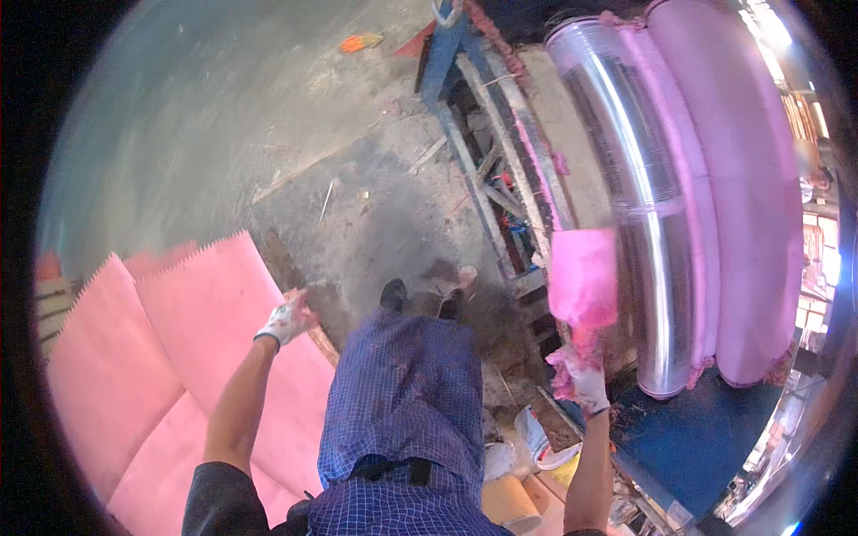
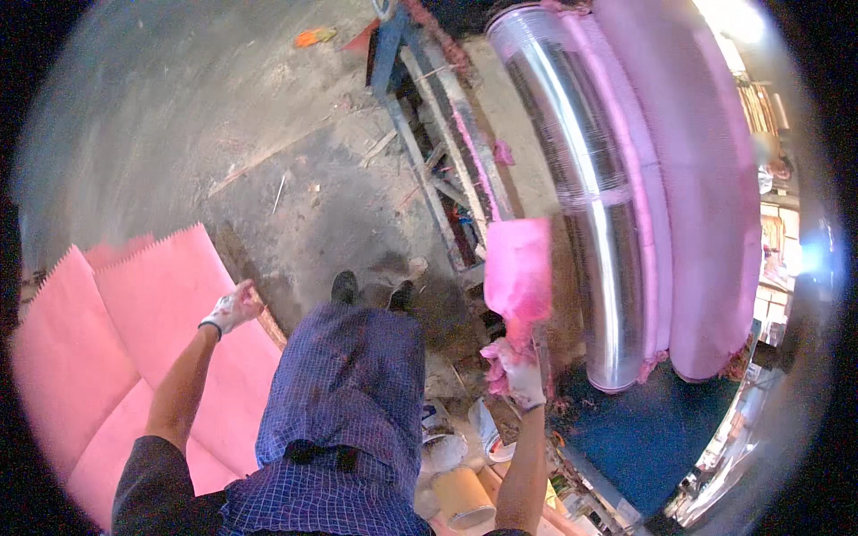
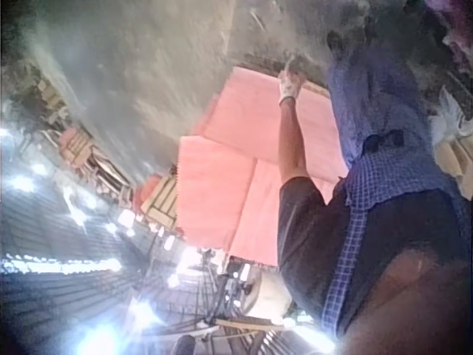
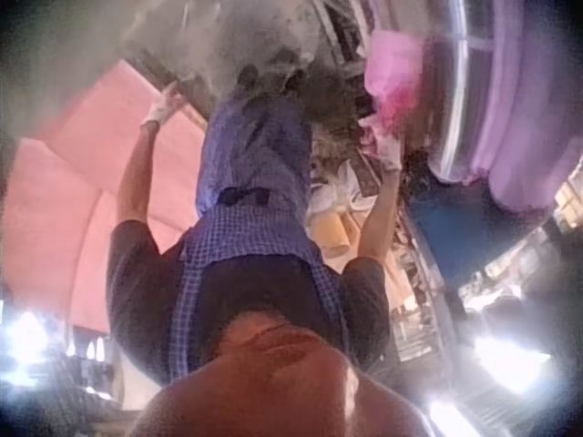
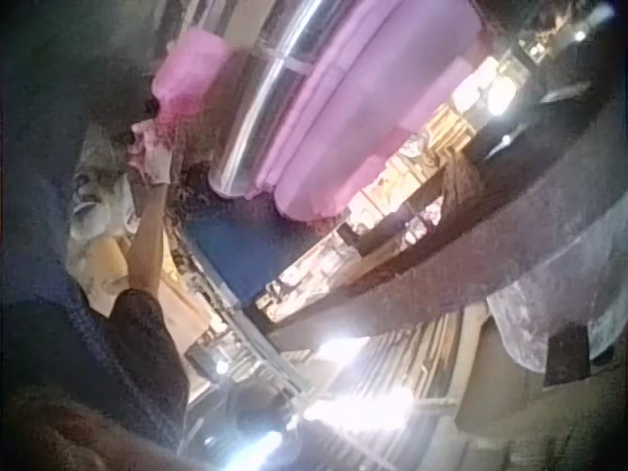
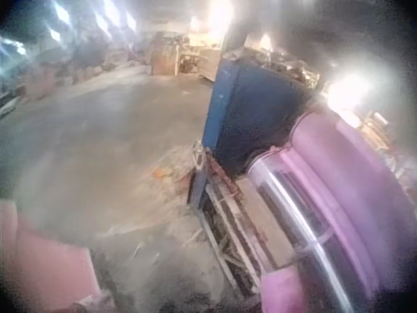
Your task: Operating an industrial roller machine to process or coat pink material sheets.
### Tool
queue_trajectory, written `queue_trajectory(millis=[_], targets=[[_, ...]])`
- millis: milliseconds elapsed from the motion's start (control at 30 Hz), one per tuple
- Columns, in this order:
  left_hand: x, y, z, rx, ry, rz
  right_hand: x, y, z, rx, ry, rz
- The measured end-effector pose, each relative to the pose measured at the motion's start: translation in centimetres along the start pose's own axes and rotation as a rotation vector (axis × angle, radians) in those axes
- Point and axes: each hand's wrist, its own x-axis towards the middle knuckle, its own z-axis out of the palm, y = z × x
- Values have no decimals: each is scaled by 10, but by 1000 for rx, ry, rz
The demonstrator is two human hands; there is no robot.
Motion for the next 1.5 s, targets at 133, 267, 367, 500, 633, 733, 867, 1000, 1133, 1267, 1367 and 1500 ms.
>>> queue_trajectory(millis=[133, 267, 367, 500, 633, 733, 867, 1000, 1133, 1267, 1367, 1500], targets=[[-11, 52, 4, -152, 48, 64, 67, 59, 30, -256, -43, 245], [14, 13, 71, -241, 78, 111, 226, 230, 79, -1360, -140, -127], [-11, -50, 126, -199, 129, -79, 301, 311, 189, -1261, 37, -64], [-25, -146, 222, -17, 111, -360, 425, 483, 297, -1255, 247, -133], [17, -201, 372, -198, 51, -488, 563, 599, 247, -1371, 76, -59], [-60, -229, 386, -102, 53, -648, 506, 558, 346, -1076, -220, -84], [-61, -155, 378, -236, -74, -509, 468, 498, 181, -171, -380, 74], [-133, -114, 310, -306, -17, -443, 232, 200, 116, 116, -577, 435], [-137, -81, 257, -297, 76, -277, 86, 66, -42, 29, -355, 261], [-139, -59, 227, -215, 55, -217, -13, -61, -199, -121, -28, -160], [-108, -65, 197, -218, 76, -190, -27, -122, -300, -52, 341, -271], [-62, -35, 131, -192, 69, -67, 62, -98, -389, -1133, 1120, 75]])
